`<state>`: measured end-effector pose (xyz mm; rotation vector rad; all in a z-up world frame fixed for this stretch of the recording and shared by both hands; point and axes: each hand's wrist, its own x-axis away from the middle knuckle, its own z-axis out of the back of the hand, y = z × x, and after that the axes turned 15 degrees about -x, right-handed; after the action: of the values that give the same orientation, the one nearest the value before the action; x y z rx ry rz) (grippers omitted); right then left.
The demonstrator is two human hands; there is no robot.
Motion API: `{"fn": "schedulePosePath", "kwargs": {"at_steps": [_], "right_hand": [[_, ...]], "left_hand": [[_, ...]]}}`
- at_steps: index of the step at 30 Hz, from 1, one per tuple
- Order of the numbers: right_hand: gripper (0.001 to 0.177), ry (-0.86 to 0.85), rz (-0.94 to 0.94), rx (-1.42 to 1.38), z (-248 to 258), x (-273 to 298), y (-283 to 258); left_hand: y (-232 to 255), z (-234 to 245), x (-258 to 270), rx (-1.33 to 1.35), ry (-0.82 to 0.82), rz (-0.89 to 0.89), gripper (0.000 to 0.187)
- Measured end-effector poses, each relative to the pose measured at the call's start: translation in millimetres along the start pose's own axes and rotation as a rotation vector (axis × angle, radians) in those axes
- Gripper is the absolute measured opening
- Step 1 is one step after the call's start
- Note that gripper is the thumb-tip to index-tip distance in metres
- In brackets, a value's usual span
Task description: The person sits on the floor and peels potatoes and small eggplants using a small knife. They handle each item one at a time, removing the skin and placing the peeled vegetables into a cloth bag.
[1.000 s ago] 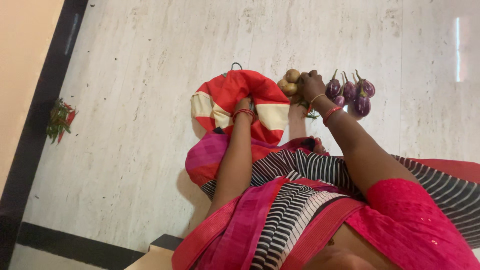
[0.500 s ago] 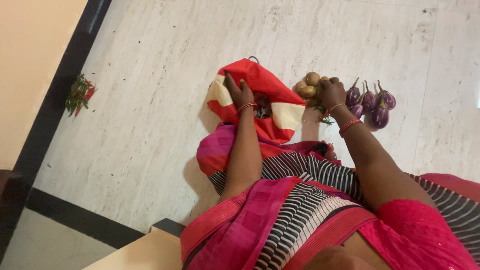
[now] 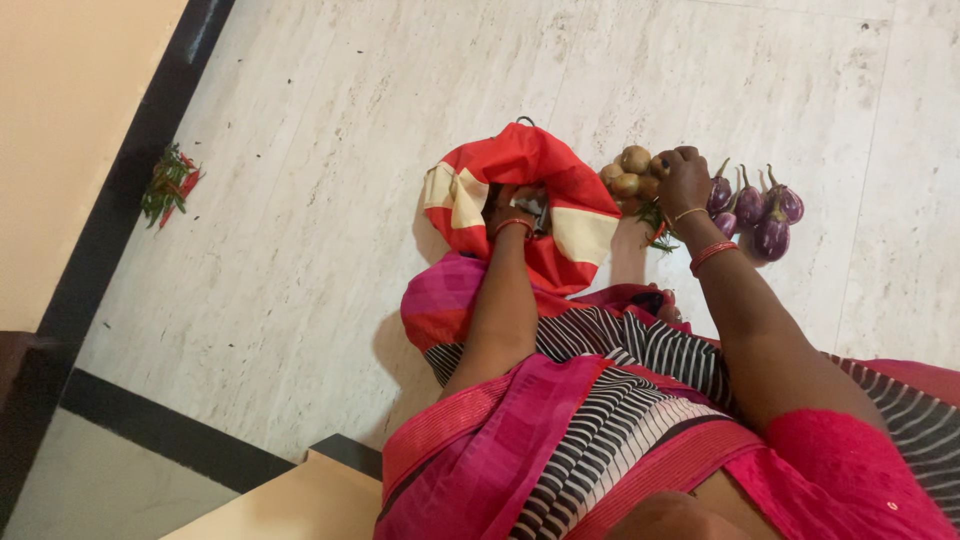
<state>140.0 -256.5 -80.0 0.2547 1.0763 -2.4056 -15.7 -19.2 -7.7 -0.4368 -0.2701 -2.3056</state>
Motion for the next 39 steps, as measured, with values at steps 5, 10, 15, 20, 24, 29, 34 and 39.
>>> {"fn": "schedulePosePath", "kwargs": {"at_steps": [5,10,15,20,24,29,34,39], "right_hand": [[0.026,-0.001,-0.004,-0.032,12,2,-21],[0.024,0.015,-0.019,-0.011,23,2,-35],[0.03,0.017,-0.019,0.083,25,4,-18],[0.032,0.071,0.009,0.115,29,13,12],[0.033,0.046,-0.061,0.121,35,19,26],[0.031,0.089,-0.076,0.106,39,14,21],[0.034,0.079,-0.091,0.11,38,13,14],[0.033,0.085,-0.073,0.096,41,18,12]], "left_hand": [[-5,-25,-25,0.058,-0.055,-0.054,0.082],[1,-26,-40,0.265,0.254,-0.078,0.061],[10,-17,-52,0.109,0.209,-0.275,0.059],[19,9,-54,-0.18,0.003,-0.398,0.062],[14,6,-43,0.029,0.125,-0.361,0.078],[5,12,-48,0.182,0.124,-0.288,0.089],[-14,12,-63,0.051,0.091,-0.159,0.087],[-20,-1,-65,-0.027,0.014,-0.157,0.086]]}}
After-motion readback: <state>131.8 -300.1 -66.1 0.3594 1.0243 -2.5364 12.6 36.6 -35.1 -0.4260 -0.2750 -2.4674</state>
